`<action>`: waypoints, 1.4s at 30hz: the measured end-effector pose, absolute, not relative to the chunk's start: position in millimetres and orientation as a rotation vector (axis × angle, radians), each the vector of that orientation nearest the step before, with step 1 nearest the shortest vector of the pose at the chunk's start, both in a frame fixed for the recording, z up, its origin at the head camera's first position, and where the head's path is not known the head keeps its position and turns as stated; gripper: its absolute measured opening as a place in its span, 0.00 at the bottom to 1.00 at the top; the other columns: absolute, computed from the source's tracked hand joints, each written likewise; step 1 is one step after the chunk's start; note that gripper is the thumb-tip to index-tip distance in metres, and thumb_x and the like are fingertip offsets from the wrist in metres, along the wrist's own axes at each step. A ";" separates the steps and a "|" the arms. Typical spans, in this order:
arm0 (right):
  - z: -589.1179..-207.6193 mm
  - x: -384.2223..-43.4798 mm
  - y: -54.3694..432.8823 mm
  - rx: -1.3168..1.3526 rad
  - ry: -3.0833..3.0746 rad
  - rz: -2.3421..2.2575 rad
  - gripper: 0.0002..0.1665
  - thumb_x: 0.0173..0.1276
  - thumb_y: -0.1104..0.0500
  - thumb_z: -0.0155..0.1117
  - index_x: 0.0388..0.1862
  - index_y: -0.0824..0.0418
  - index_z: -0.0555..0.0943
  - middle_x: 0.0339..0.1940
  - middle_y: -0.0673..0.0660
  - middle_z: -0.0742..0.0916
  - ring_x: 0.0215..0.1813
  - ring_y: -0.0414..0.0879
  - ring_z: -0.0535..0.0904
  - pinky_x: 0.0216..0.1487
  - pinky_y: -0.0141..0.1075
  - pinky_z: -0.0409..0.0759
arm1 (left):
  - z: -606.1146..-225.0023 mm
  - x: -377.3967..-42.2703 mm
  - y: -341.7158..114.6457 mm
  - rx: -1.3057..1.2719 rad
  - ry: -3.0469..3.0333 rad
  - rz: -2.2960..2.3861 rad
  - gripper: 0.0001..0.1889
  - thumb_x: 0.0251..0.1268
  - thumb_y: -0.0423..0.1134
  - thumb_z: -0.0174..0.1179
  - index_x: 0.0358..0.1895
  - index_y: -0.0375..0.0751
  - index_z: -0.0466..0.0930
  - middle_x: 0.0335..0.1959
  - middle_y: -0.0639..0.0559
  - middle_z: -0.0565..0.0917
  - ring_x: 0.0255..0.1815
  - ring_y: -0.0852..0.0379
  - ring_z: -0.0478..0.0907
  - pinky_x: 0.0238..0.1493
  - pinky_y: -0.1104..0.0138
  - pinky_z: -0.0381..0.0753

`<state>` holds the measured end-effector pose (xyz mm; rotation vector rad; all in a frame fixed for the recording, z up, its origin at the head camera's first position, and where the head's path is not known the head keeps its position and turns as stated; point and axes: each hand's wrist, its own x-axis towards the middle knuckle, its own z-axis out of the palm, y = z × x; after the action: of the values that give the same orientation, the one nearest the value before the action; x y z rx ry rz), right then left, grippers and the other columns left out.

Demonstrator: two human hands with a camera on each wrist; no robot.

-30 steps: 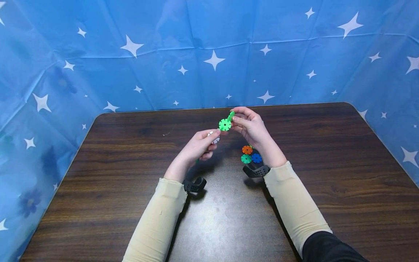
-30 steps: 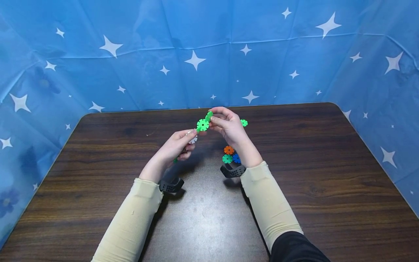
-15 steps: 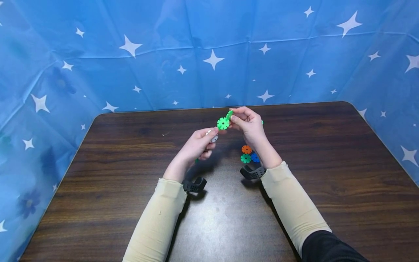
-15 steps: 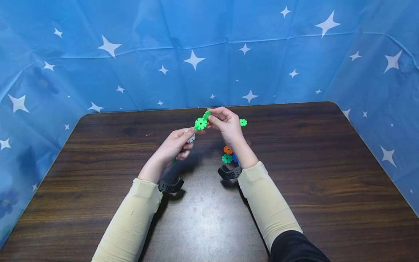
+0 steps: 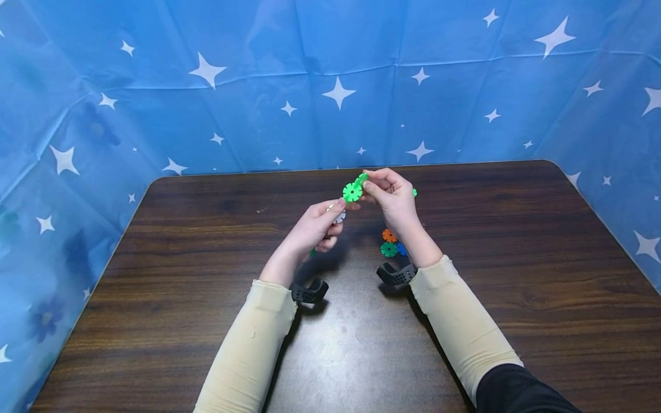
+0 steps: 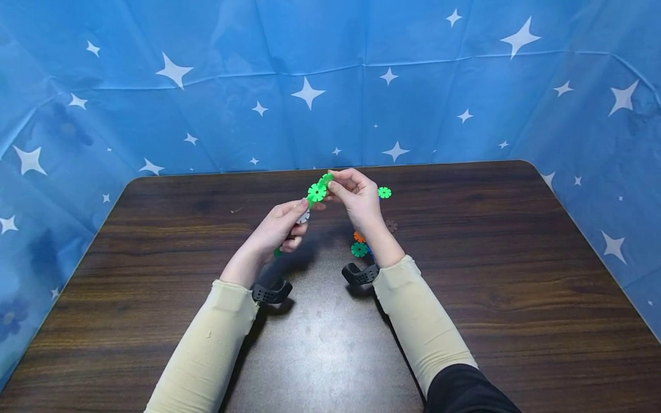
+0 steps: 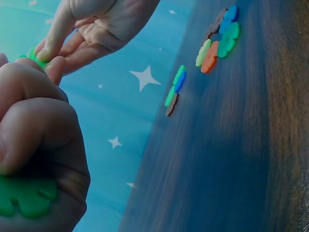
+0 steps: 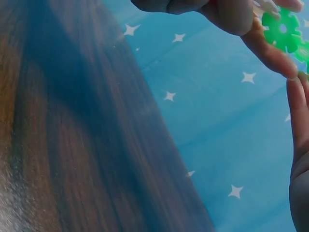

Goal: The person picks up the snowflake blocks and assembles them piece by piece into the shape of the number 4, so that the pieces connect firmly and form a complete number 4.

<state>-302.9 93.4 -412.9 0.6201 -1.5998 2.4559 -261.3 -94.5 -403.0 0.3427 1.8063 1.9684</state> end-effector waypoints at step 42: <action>-409.9 -318.5 140.6 0.441 -1.859 2.935 0.11 0.73 0.72 0.50 0.39 0.64 0.79 0.30 0.57 0.83 0.31 0.49 0.85 0.37 0.38 0.84 | -406.8 -270.8 -122.1 0.073 1.297 2.383 0.45 0.70 0.71 0.33 0.73 0.34 0.52 0.57 0.39 0.79 0.43 0.46 0.85 0.34 0.63 0.84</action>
<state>-318.5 140.6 -409.9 0.4414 -1.8592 2.9355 -270.8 -122.1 -406.8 0.0726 1.2968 2.3833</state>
